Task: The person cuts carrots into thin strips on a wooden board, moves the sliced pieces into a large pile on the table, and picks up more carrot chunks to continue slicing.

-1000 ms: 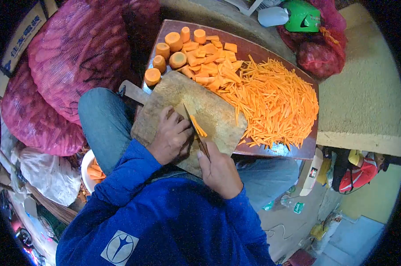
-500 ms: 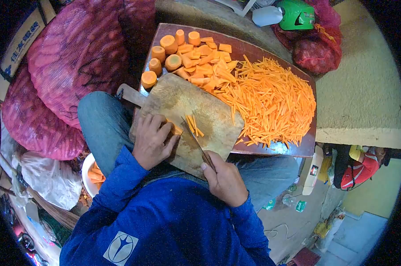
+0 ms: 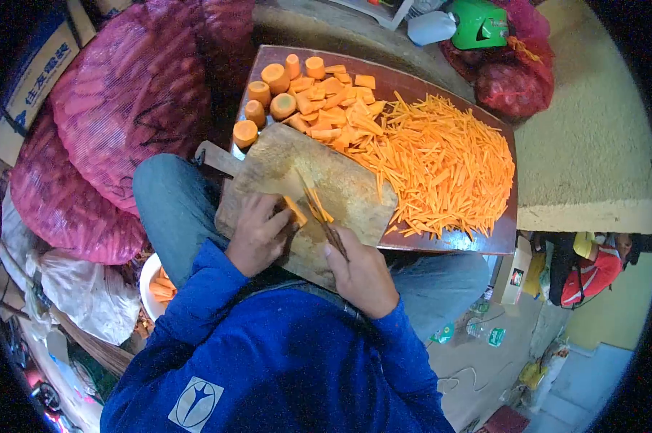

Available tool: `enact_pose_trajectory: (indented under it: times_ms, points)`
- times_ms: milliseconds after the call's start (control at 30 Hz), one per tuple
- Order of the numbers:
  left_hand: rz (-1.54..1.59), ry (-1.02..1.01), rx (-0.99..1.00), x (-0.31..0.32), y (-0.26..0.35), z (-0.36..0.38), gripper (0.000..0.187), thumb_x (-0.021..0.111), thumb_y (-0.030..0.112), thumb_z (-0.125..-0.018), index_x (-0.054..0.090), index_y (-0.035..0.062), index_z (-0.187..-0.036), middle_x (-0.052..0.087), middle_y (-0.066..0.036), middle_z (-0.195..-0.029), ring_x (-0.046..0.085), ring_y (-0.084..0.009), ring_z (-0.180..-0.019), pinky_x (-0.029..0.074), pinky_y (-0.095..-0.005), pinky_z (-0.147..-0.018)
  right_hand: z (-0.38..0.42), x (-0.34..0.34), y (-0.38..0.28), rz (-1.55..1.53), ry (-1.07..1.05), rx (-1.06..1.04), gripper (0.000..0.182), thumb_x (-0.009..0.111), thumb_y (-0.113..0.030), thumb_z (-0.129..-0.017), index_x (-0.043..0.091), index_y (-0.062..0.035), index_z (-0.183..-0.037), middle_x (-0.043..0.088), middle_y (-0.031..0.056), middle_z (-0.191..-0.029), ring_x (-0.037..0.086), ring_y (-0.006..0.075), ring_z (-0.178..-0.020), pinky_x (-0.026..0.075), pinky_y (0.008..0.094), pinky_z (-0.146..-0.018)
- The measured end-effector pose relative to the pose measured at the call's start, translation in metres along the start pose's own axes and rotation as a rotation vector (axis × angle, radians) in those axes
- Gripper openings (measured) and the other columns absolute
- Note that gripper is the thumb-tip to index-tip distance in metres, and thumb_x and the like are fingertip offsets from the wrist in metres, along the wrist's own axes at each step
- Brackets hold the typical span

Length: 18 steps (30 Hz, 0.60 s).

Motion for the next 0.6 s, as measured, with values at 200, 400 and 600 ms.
enact_pose_trajectory:
  times_ms: [200, 400, 600]
  points:
    - [0.03, -0.032, 0.036, 0.006, -0.005, 0.001, 0.031, 0.079, 0.008, -0.075, 0.071, 0.0006, -0.104, 0.062, -0.015, -0.113, 0.058, -0.037, -0.106, 0.046, -0.0482, -0.09, 0.016, -0.002, -0.009, 0.049, -0.09, 0.023, 0.036, 0.065, -0.021, -0.105, 0.06, -0.0041, -0.136, 0.073, 0.029, -0.098, 0.072, 0.0507, -0.092, 0.058, 0.0547, -0.078]
    - [-0.142, -0.135, 0.048, 0.001, 0.0, 0.003, 0.036, 0.077, 0.01, -0.072, 0.074, 0.0046, -0.107, 0.062, -0.011, -0.111, 0.057, -0.0324, -0.105, 0.042, -0.0487, -0.093, 0.029, 0.003, -0.024, 0.168, -0.151, 0.006, 0.033, 0.064, -0.019, -0.105, 0.058, -0.003, -0.133, 0.072, 0.0262, -0.09, 0.072, 0.0491, -0.086, 0.057, 0.056, -0.074]
    - [-0.222, -0.176, 0.071, 0.001, 0.003, 0.001, 0.035, 0.078, 0.015, -0.071, 0.076, 0.0069, -0.105, 0.062, -0.008, -0.108, 0.057, -0.0305, -0.103, 0.04, -0.0513, -0.092, 0.01, 0.011, -0.028, 0.26, -0.178, 0.017, 0.033, 0.061, -0.02, -0.106, 0.055, -0.0021, -0.132, 0.071, 0.0279, -0.086, 0.071, 0.0513, -0.082, 0.055, 0.0596, -0.071]
Point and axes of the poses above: each hand's wrist, its own z-axis away from the middle knuckle, its own x-axis out of the palm, y = z × x, the point moved 3 cm from there along -z, towards the middle knuckle
